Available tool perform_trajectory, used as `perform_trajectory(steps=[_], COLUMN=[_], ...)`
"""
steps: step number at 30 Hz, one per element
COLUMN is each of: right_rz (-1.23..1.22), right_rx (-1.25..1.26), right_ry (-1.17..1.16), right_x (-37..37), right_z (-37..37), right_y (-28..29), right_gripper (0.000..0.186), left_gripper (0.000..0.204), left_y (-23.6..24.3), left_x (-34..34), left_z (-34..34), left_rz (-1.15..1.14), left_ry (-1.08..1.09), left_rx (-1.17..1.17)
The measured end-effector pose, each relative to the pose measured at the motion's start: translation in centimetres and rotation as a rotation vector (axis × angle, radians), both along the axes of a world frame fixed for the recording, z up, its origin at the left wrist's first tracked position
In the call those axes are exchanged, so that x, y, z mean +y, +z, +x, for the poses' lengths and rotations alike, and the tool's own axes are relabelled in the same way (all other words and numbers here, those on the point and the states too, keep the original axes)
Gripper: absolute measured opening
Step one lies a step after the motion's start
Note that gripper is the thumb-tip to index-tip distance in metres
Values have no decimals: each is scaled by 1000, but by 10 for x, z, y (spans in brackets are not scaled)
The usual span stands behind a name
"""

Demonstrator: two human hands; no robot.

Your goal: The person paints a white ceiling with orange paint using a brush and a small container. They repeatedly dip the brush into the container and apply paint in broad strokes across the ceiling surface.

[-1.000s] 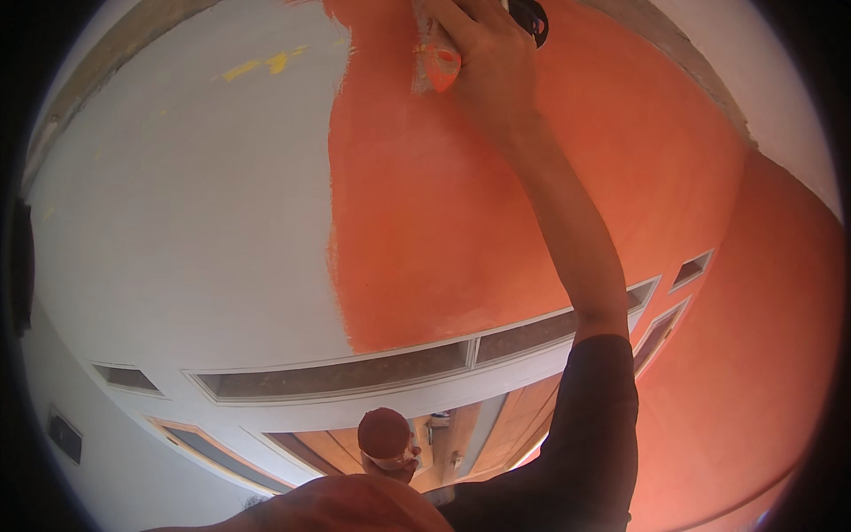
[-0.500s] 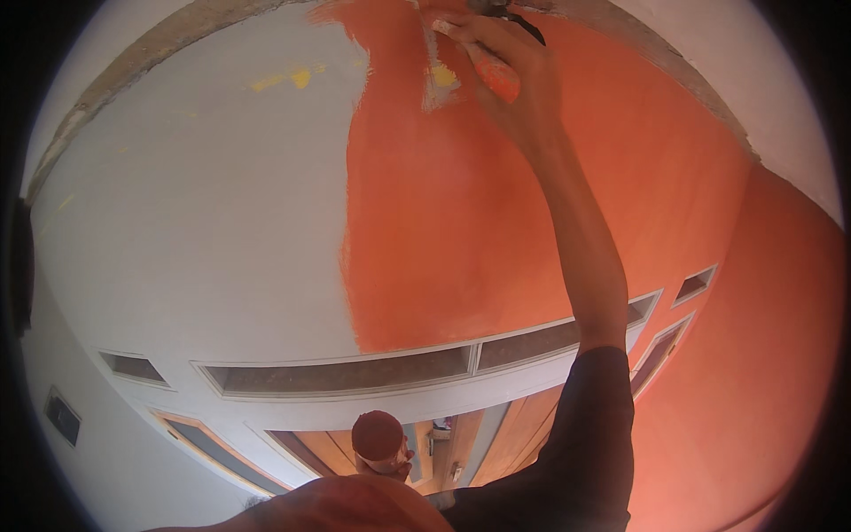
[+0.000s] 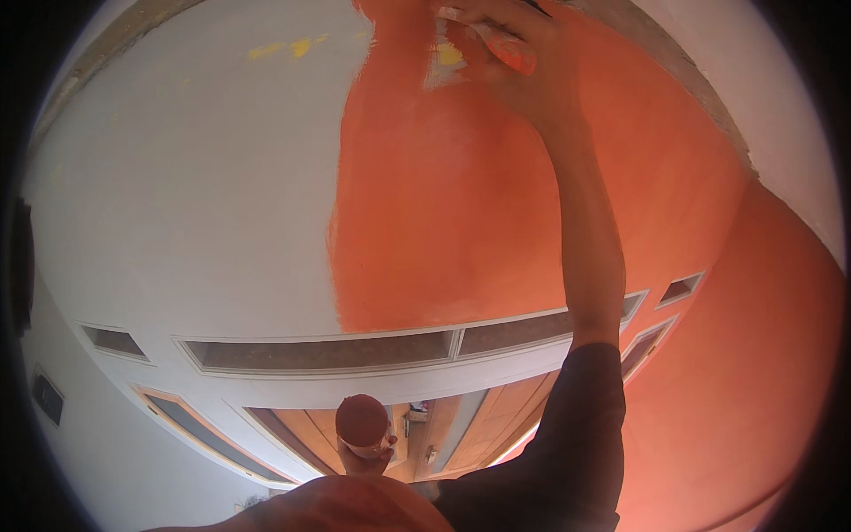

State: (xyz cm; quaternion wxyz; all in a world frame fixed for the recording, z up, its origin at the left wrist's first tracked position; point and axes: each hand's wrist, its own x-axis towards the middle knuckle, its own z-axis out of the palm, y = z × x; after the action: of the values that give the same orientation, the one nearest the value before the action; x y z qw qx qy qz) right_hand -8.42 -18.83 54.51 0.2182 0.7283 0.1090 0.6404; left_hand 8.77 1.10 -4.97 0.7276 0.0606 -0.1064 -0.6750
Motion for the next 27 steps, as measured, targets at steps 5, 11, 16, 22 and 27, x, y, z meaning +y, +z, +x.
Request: perform_trajectory(steps=[5, 11, 16, 22, 27], right_rz=[-182, -221, -89, -112, -10], right_rx=[-3, -35, 91, 42, 103], right_ry=[-171, -73, -88, 65, 22], right_x=[6, -9, 4, 1, -7], right_z=[-11, 12, 1, 17, 7], right_y=[14, 22, 18, 29, 31], right_gripper=[21, 22, 25, 23, 19], left_gripper=[74, 74, 74, 75, 76], left_y=[-1, 1, 1, -6, -3], left_x=[1, -1, 1, -2, 0], left_z=[-3, -6, -7, -6, -8], left_rz=[42, 14, 50, 41, 118], left_ry=[26, -3, 40, 7, 41], left_rx=[-17, 43, 0, 69, -9])
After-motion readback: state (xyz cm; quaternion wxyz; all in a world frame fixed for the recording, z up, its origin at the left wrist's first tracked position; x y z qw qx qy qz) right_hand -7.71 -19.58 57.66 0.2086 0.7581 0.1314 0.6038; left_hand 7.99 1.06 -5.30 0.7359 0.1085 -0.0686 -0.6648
